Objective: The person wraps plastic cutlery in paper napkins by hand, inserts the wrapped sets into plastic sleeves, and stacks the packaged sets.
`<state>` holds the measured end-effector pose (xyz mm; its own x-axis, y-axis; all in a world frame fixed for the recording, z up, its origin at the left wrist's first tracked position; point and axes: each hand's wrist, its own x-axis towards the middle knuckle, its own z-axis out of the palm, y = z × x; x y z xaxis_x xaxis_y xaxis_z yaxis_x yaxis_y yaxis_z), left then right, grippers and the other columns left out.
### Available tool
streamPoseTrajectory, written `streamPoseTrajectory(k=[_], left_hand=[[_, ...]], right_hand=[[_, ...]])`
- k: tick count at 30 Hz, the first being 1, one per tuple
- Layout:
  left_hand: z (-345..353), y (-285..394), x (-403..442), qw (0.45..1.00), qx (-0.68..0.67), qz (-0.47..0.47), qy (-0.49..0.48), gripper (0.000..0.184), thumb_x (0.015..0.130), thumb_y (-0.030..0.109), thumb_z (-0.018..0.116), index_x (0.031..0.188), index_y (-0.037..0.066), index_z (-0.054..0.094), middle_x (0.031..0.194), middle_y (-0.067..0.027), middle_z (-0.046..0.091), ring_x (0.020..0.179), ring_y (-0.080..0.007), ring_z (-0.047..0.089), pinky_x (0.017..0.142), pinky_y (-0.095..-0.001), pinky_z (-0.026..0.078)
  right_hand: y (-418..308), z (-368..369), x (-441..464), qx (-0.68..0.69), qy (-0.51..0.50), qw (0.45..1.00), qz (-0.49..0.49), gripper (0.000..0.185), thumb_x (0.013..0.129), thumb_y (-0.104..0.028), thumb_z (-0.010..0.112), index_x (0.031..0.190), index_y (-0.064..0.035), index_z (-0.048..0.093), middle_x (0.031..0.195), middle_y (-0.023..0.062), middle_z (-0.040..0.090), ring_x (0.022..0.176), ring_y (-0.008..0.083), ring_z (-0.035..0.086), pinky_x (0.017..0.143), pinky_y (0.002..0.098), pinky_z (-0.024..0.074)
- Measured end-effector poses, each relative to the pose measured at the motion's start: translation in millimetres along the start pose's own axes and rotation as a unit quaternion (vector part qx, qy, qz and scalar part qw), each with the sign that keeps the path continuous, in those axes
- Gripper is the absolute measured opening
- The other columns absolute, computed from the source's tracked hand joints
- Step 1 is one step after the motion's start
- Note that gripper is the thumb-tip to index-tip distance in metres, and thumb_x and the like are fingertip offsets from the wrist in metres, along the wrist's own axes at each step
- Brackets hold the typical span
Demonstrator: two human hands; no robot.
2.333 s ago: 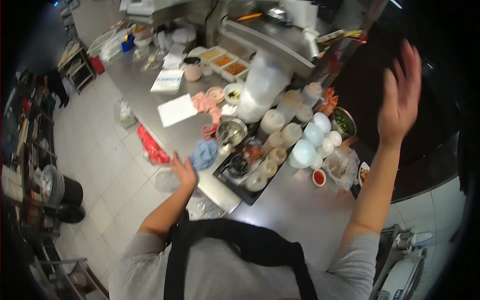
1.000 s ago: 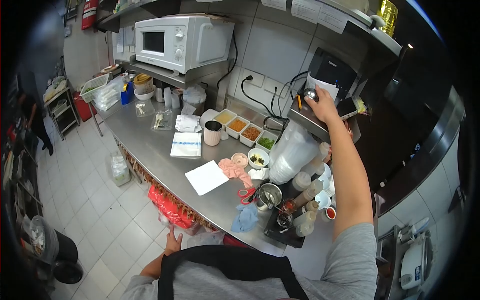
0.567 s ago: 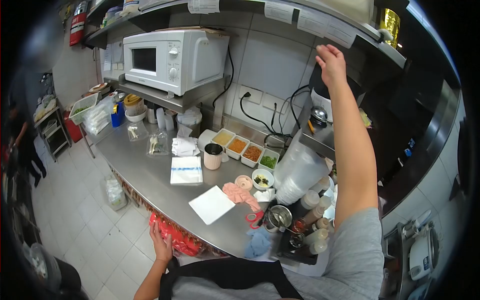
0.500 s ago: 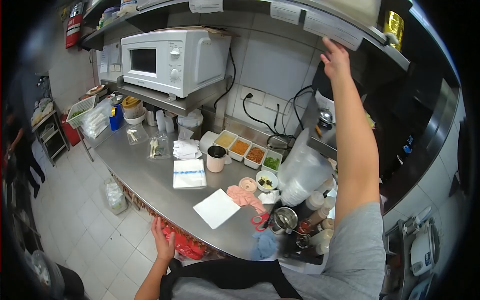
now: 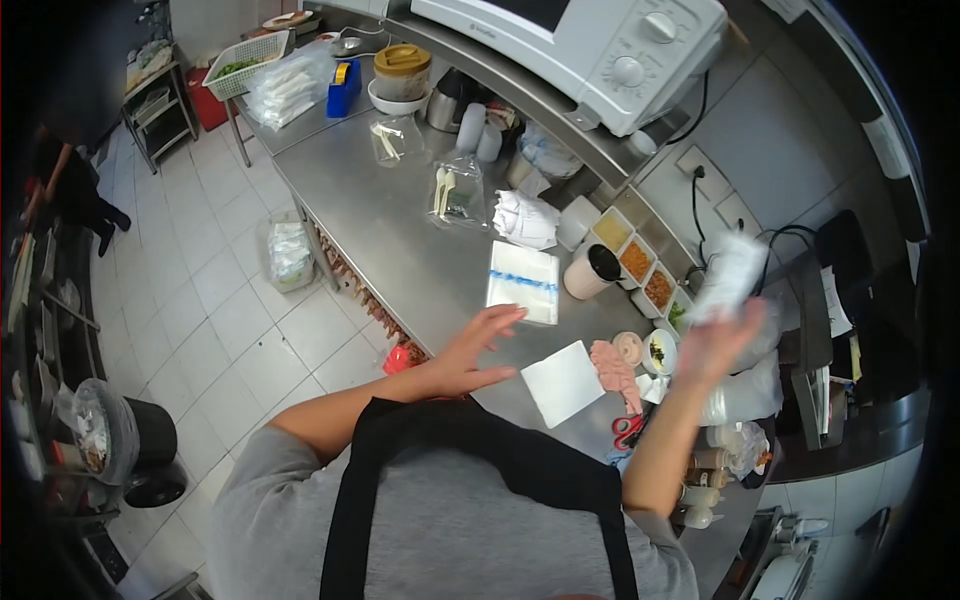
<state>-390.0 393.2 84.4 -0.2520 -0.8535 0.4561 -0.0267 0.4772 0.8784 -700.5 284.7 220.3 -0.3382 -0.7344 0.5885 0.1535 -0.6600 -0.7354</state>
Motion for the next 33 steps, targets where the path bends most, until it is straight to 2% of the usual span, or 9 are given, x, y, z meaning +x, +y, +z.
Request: streamPoseTrajectory(k=[6,7,9,16,20,22,26,29,33], left_hand=[[21.7,-72.2,32.5,0.969,-0.206,-0.131,0.035,0.063,0.080,0.012,0.066,0.137,0.013,0.039,0.143,-0.0134,0.032,0.120,-0.0265,0.046,0.094,-0.0373,0.043],[9.6,-85.0,39.2,0.997,0.036,-0.050,0.056,0.049,0.077,0.006,0.068,0.124,0.011,0.053,0.126,-0.0139,0.051,0.116,-0.0273,0.050,0.094,-0.0362,0.043],[-10.1,-109.3,64.3,0.990,0.070,-0.064,0.102,0.042,0.074,0.004,0.070,0.114,0.010,0.059,0.112,-0.0122,0.058,0.111,-0.0265,0.054,0.093,-0.0346,0.044],[-80.4,-179.2,252.3,0.968,0.045,-0.004,0.246,0.031,0.071,0.017,0.078,0.098,0.007,0.067,0.088,-0.0045,0.065,0.069,-0.0124,0.055,0.062,-0.0271,0.045],[-91.0,-198.8,297.7,0.941,0.241,-0.086,0.223,0.034,0.068,0.020,0.078,0.098,0.009,0.070,0.098,-0.0137,0.069,0.088,-0.0271,0.066,0.078,-0.0345,0.050],[-109.2,-303.6,309.8,0.774,0.596,0.196,0.084,0.035,0.066,0.020,0.077,0.096,0.003,0.069,0.092,-0.0115,0.070,0.079,-0.0258,0.065,0.070,-0.0368,0.050],[-103.8,-306.0,288.1,0.904,0.417,-0.089,0.040,0.041,0.061,0.040,0.076,0.088,0.009,0.073,0.076,-0.0132,0.068,0.074,-0.0333,0.064,0.075,-0.0383,0.050],[-80.7,-222.4,276.3,0.803,0.560,-0.205,0.002,0.080,0.062,0.052,0.076,0.126,0.009,0.055,0.133,-0.0268,0.042,0.120,-0.0418,0.044,0.099,-0.0495,0.037],[-75.1,-182.6,237.1,0.818,0.566,-0.069,0.081,0.094,0.065,0.051,0.076,0.140,0.011,0.036,0.144,-0.0291,0.017,0.127,-0.0485,0.029,0.103,-0.0526,0.030]], right_hand=[[120.4,36.9,-186.9,-0.101,-0.126,0.906,0.392,0.034,0.084,0.002,0.061,0.116,-0.0045,0.055,0.108,0.0026,0.058,0.078,0.0083,0.057,0.069,0.0203,0.0489],[122.2,42.6,-191.9,-0.068,-0.142,0.896,0.415,0.033,0.084,0.001,0.062,0.116,-0.0041,0.055,0.108,0.0034,0.058,0.080,0.0085,0.058,0.069,0.0206,0.0491],[124.4,50.5,-191.6,-0.001,-0.172,0.874,0.455,0.032,0.085,-0.001,0.062,0.116,-0.0034,0.056,0.109,0.0051,0.058,0.082,0.0088,0.059,0.069,0.0211,0.0496],[128.1,23.7,-173.4,-0.184,-0.197,0.879,0.392,0.033,0.088,-0.007,0.061,0.119,-0.0024,0.054,0.109,0.0075,0.058,0.087,0.0113,0.059,0.073,0.0256,0.0500],[120.3,1.3,-194.6,-0.231,-0.229,0.893,0.312,0.031,0.083,-0.010,0.065,0.113,-0.0089,0.060,0.107,0.0046,0.053,0.083,0.0097,0.058,0.067,0.0236,0.0480],[97.8,-5.9,-199.9,-0.263,-0.227,0.888,0.302,0.031,0.082,-0.011,0.066,0.112,-0.0114,0.061,0.105,0.0047,0.053,0.082,0.0096,0.058,0.067,0.0240,0.0479],[79.9,-33.9,-222.7,-0.266,-0.157,0.900,0.306,0.032,0.081,-0.015,0.067,0.112,-0.0136,0.062,0.105,0.0055,0.054,0.077,0.0104,0.058,0.066,0.0239,0.0481],[75.4,-51.6,-241.5,-0.276,-0.143,0.905,0.289,0.034,0.081,-0.013,0.069,0.114,-0.0120,0.061,0.103,0.0056,0.055,0.077,0.0093,0.059,0.066,0.0228,0.0484],[68.9,-60.2,-250.2,-0.235,-0.159,0.911,0.299,0.034,0.083,-0.017,0.069,0.115,-0.0105,0.060,0.100,0.0054,0.056,0.075,0.0097,0.059,0.065,0.0223,0.0481]])
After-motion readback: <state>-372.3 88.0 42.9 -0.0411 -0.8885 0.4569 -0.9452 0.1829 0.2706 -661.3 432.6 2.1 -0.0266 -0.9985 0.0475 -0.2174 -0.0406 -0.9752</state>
